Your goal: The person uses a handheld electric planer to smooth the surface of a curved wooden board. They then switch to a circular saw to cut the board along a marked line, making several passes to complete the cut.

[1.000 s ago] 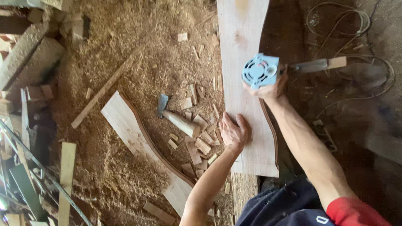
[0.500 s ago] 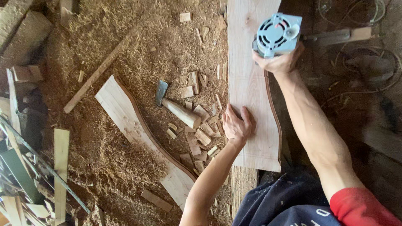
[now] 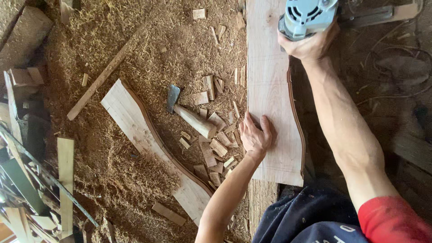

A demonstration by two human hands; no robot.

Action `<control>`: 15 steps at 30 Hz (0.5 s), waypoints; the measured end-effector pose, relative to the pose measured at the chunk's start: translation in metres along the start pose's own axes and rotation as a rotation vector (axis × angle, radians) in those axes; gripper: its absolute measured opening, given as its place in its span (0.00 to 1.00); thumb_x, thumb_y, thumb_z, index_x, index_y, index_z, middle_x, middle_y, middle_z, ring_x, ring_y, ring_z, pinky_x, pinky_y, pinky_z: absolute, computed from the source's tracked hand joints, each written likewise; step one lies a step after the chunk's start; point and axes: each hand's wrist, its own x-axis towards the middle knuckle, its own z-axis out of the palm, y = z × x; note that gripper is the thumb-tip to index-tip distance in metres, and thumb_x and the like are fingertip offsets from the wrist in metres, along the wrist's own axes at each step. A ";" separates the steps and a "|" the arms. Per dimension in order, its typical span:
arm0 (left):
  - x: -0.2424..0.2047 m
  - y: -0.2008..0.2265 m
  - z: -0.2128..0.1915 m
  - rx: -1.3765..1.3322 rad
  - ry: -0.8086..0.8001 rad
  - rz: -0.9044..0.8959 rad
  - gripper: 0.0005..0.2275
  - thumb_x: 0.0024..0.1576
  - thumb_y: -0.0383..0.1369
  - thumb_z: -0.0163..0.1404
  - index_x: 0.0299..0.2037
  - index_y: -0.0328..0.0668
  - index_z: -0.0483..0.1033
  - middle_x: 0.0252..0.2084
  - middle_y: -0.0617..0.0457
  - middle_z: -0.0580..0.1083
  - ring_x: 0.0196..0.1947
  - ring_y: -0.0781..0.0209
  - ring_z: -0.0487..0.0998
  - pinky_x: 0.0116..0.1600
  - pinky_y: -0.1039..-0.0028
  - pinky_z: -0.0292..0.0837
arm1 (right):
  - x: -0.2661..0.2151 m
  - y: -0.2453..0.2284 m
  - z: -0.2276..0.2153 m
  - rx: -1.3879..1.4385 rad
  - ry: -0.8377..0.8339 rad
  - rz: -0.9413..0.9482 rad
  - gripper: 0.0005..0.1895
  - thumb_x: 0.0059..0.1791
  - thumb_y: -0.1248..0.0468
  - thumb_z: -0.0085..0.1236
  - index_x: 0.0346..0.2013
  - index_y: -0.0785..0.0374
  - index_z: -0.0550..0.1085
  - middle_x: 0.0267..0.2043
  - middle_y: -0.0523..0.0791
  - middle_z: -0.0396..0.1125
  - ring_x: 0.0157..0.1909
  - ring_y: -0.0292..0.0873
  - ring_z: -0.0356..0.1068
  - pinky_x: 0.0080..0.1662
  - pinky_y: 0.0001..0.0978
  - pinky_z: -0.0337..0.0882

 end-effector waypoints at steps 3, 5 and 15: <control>-0.001 -0.001 0.000 -0.007 0.029 0.027 0.33 0.66 0.51 0.34 0.68 0.21 0.55 0.50 0.28 0.73 0.51 0.36 0.71 0.63 0.52 0.64 | -0.003 0.011 0.001 -0.020 -0.032 0.043 0.56 0.44 0.54 0.79 0.71 0.69 0.49 0.62 0.54 0.64 0.61 0.54 0.72 0.64 0.48 0.74; -0.001 0.000 0.000 -0.010 0.037 0.040 0.33 0.66 0.51 0.34 0.68 0.20 0.55 0.51 0.27 0.73 0.52 0.35 0.71 0.63 0.52 0.63 | -0.002 0.018 0.002 -0.061 -0.035 0.031 0.56 0.44 0.53 0.79 0.71 0.70 0.50 0.62 0.54 0.64 0.60 0.54 0.72 0.61 0.49 0.74; -0.001 -0.003 0.003 -0.010 0.057 0.050 0.32 0.67 0.50 0.34 0.67 0.21 0.56 0.50 0.26 0.74 0.51 0.34 0.72 0.64 0.52 0.63 | -0.004 0.076 0.028 -0.100 -0.025 0.061 0.47 0.41 0.56 0.74 0.65 0.65 0.56 0.55 0.52 0.59 0.56 0.51 0.67 0.57 0.50 0.69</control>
